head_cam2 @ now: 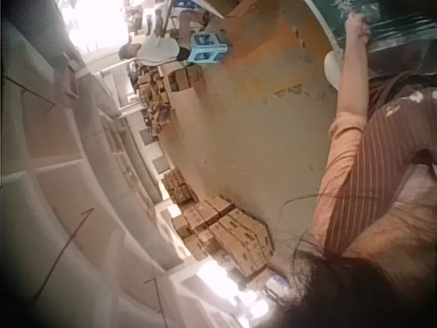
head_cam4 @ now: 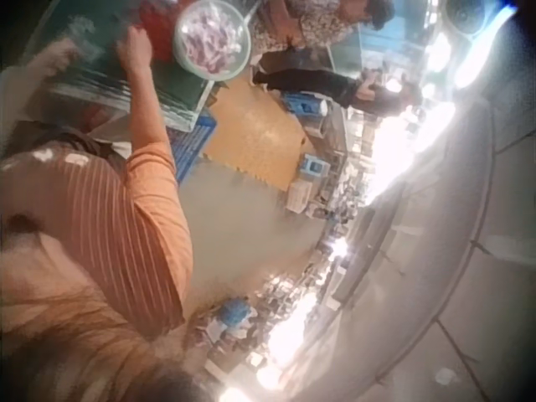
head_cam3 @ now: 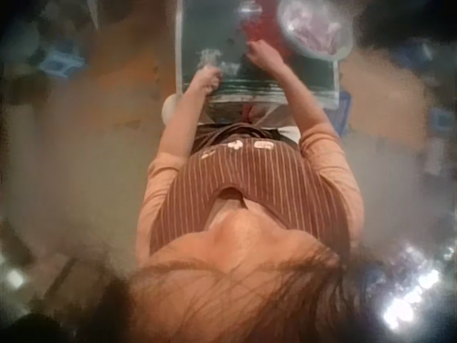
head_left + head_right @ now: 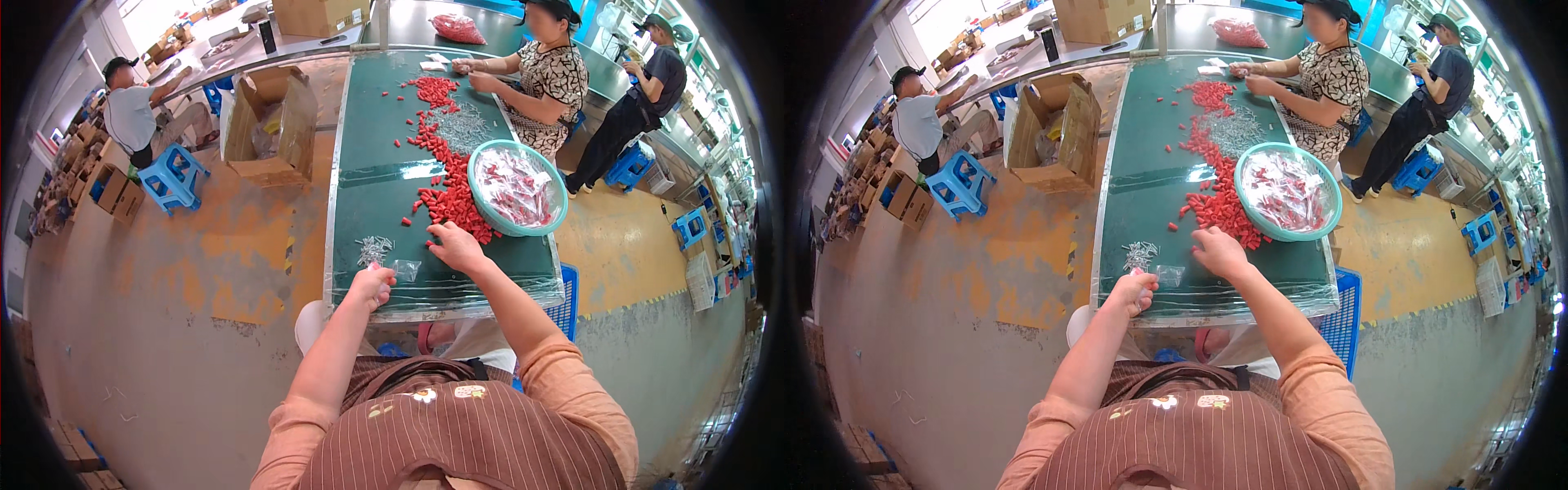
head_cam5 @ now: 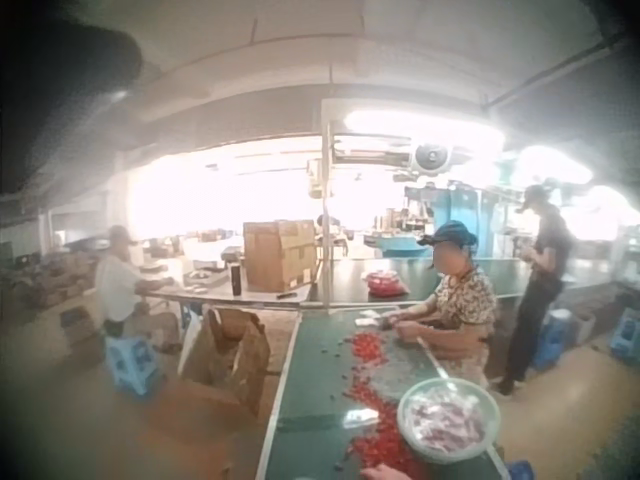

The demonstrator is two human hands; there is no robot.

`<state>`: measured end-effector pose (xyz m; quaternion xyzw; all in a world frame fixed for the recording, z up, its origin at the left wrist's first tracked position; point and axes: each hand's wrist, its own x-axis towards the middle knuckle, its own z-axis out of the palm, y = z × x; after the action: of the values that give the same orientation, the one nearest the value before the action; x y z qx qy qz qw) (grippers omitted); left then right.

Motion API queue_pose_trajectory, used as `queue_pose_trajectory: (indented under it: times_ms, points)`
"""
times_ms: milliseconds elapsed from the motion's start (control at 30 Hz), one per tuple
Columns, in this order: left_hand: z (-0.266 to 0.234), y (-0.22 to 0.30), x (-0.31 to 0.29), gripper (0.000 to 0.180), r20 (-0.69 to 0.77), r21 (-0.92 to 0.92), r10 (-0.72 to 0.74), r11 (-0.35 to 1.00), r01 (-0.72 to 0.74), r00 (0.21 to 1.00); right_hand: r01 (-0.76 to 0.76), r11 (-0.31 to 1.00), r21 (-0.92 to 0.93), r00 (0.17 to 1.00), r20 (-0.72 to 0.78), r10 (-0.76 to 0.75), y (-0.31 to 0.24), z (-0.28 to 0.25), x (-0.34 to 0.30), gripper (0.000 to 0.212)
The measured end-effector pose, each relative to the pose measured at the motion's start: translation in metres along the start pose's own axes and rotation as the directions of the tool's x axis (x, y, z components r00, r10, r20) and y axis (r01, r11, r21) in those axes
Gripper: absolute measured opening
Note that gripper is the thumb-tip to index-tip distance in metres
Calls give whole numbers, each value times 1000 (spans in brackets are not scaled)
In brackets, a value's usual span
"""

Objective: Assembling small red and silver electronic components on a production line.

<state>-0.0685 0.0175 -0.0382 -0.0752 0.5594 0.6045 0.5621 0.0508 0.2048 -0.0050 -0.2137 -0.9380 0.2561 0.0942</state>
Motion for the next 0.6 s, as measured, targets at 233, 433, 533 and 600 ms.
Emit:
queue_pose_trajectory:
  times_ms: [233, 433, 533, 600]
  points:
    - [-8, -9, 1, 16, 52, -18, 46, 999, -45, 998, 102, 972, -210, 994, 46, -95, 9, 27, 13, 11]
    - [-8, -5, 2, 17, 23, -1, 92, 996, -92, 996, 122, 965, -231, 983, 164, -84, -3, -1, 11, 18]
    - [-1, -5, 3, 16, 80, 27, 103, 994, -105, 992, 44, 986, -159, 987, 160, -18, -7, -14, -3, 25]
    - [-3, -13, 13, 15, 144, 62, 161, 983, -171, 976, 41, 982, -187, 979, 204, -3, -12, -9, -7, 28]
